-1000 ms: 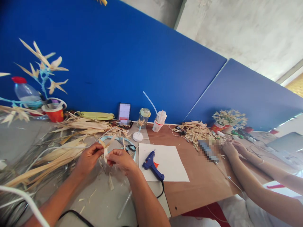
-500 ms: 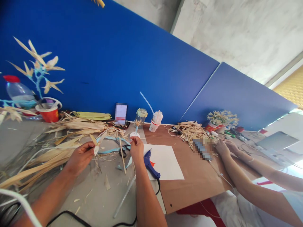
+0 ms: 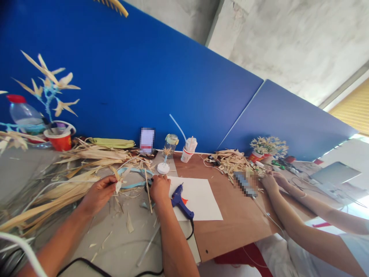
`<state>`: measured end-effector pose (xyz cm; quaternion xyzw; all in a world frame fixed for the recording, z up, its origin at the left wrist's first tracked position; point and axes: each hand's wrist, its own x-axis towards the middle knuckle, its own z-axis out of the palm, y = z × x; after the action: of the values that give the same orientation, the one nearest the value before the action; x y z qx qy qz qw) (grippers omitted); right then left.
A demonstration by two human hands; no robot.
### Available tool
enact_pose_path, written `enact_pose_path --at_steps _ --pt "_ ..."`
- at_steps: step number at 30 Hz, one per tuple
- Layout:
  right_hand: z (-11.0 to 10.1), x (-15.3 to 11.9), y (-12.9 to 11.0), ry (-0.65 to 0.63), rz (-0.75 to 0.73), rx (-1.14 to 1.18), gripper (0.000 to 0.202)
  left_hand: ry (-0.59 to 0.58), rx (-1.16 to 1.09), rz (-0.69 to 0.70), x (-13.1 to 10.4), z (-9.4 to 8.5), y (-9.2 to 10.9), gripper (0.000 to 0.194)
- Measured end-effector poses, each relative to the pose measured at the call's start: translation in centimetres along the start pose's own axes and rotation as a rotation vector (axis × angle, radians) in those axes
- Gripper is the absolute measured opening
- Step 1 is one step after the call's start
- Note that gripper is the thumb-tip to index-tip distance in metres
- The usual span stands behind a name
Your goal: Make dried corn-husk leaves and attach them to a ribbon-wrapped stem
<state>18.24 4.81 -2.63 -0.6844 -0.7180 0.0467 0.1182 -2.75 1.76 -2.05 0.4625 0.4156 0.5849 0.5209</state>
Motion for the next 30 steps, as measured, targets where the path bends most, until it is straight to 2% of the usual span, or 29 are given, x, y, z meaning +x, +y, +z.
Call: enact_pose_path --at_steps 3,7,12,16,23,26,30 --pt "0.0 0.1 0.3 0.024 0.000 -0.021 0.029 -0.006 -0.015 -0.003 0.0 0.1 0.0 0.032" --pt "-0.8 -0.1 0.1 0.080 0.005 0.061 0.028 -0.002 -0.030 0.005 0.2 0.0 0.1 0.029" --pt "-1.3 -0.6 -1.4 -0.040 -0.031 0.079 0.024 -0.009 -0.047 -0.013 0.3 0.0 -0.2 0.029" --pt "-1.0 -0.9 -2.2 -0.075 -0.080 0.021 0.019 -0.014 -0.054 -0.031 0.2 0.1 -0.5 0.029" --pt "-0.6 -0.7 -1.8 -0.123 0.019 0.165 0.023 -0.038 -0.108 -0.051 0.0 0.3 -0.2 0.029" --pt "-0.5 -0.5 -1.5 -0.071 0.037 0.230 0.024 -0.038 -0.122 -0.069 0.1 0.3 -0.2 0.030" --pt "-0.5 -0.1 -0.6 0.110 0.051 0.336 0.029 -0.033 -0.139 -0.091 0.2 0.1 -0.5 0.030"
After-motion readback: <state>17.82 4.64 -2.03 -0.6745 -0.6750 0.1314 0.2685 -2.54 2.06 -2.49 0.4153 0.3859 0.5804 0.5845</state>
